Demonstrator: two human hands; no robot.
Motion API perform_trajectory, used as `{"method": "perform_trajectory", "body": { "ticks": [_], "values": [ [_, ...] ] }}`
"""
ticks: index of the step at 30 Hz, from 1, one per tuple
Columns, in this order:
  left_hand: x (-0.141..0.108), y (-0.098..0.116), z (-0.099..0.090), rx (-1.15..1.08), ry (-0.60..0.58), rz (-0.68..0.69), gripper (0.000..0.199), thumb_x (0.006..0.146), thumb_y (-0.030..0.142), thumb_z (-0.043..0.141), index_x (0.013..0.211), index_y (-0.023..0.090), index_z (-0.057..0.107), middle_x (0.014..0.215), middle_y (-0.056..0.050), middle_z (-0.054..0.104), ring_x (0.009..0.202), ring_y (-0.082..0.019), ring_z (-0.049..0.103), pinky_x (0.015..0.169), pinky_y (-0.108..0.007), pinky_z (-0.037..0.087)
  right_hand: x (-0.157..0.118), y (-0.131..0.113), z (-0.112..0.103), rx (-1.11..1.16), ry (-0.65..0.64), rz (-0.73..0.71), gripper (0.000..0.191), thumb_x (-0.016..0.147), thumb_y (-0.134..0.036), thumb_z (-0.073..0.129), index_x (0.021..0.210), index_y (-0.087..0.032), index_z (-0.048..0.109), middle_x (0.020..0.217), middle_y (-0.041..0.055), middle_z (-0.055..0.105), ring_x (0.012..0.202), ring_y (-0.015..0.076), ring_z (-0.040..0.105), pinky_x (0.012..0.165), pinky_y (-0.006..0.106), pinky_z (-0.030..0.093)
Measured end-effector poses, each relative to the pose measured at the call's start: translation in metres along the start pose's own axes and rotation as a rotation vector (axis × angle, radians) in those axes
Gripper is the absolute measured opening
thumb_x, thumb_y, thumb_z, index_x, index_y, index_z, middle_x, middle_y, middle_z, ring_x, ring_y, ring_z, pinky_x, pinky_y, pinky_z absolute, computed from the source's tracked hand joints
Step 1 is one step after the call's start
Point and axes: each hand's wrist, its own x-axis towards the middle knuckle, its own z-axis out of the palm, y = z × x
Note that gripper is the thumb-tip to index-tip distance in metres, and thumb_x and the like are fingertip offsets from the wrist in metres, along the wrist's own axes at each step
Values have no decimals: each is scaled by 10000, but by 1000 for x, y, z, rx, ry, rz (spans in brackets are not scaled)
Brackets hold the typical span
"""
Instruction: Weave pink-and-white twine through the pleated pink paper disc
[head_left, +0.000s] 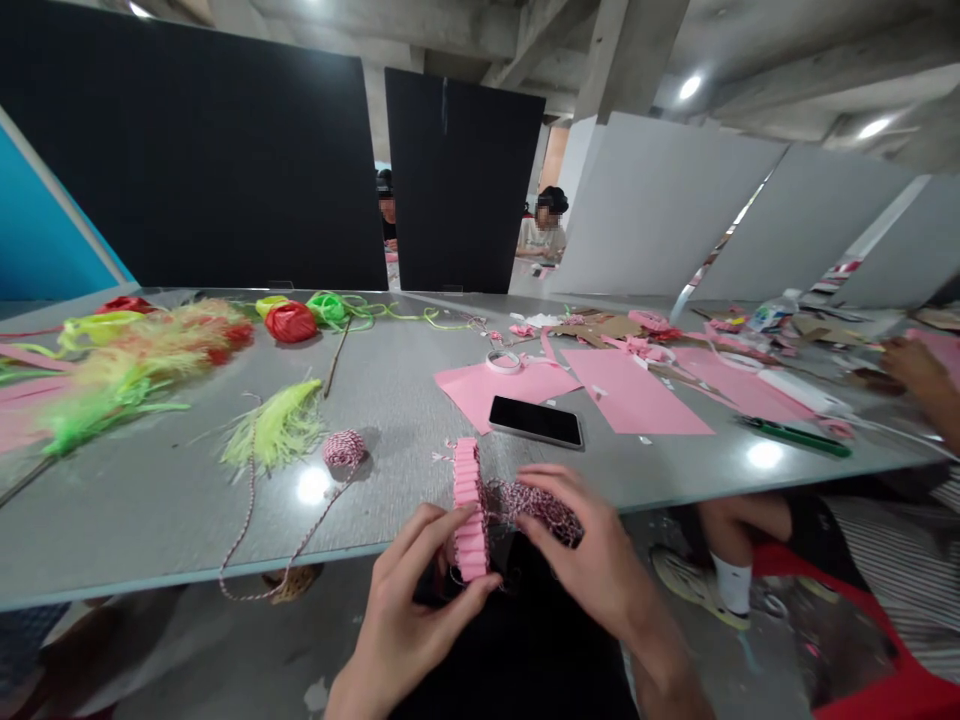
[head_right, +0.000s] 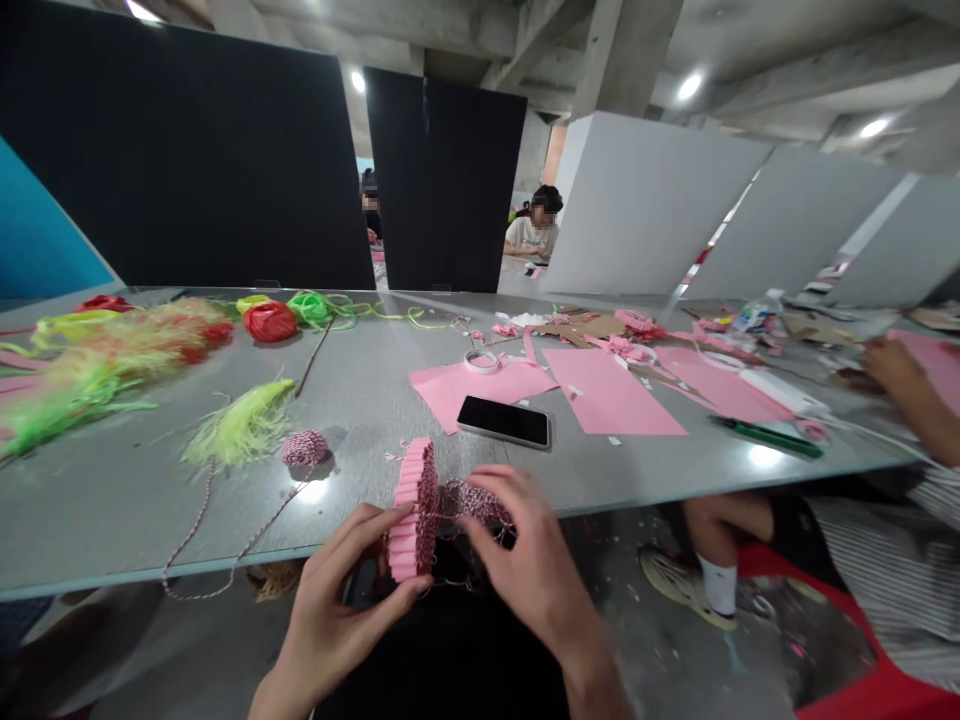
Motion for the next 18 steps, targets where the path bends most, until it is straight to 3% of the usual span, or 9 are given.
{"method": "perform_trajectory", "body": {
  "ticks": [2,4,11,15,18],
  "values": [
    [0,0,0,1,-14,-2,523,957,209,801,1445,238,616,1042,-31,649,779,-138,610,682,-258,535,0,-24,12,85,-48,-113,192,1023,-198,651,1168,-275,751,1268,72,759,1238,253,695,1092,440,563],
    [-1,1,0,7,-21,-4,524,960,212,800,1448,240,613,1058,-34,651,802,-142,623,705,-262,546,0,-31,16,103,8,-170,177,1046,-159,606,1057,-256,753,1156,69,779,1178,240,710,1055,416,575],
    [0,2,-3,34,19,14,501,957,215,800,1425,229,624,999,-13,631,771,-137,594,650,-242,519,3,26,-13,-156,221,67,136,1010,-254,654,946,-204,763,1084,130,795,1039,339,745,970,557,585],
    [1,2,0,12,0,10,511,961,219,801,1438,230,619,1034,-27,647,800,-145,620,684,-257,538,4,-4,-1,7,61,-54,160,1020,-257,691,1166,-242,755,1257,92,765,1204,284,709,1072,472,567],
    [1,2,-1,10,-17,5,519,963,221,800,1446,236,612,1069,-40,661,849,-160,652,713,-268,557,4,-25,12,96,-7,-167,141,1045,-181,631,1058,-257,749,1190,59,772,1194,239,705,1064,399,563]
  ]
}}
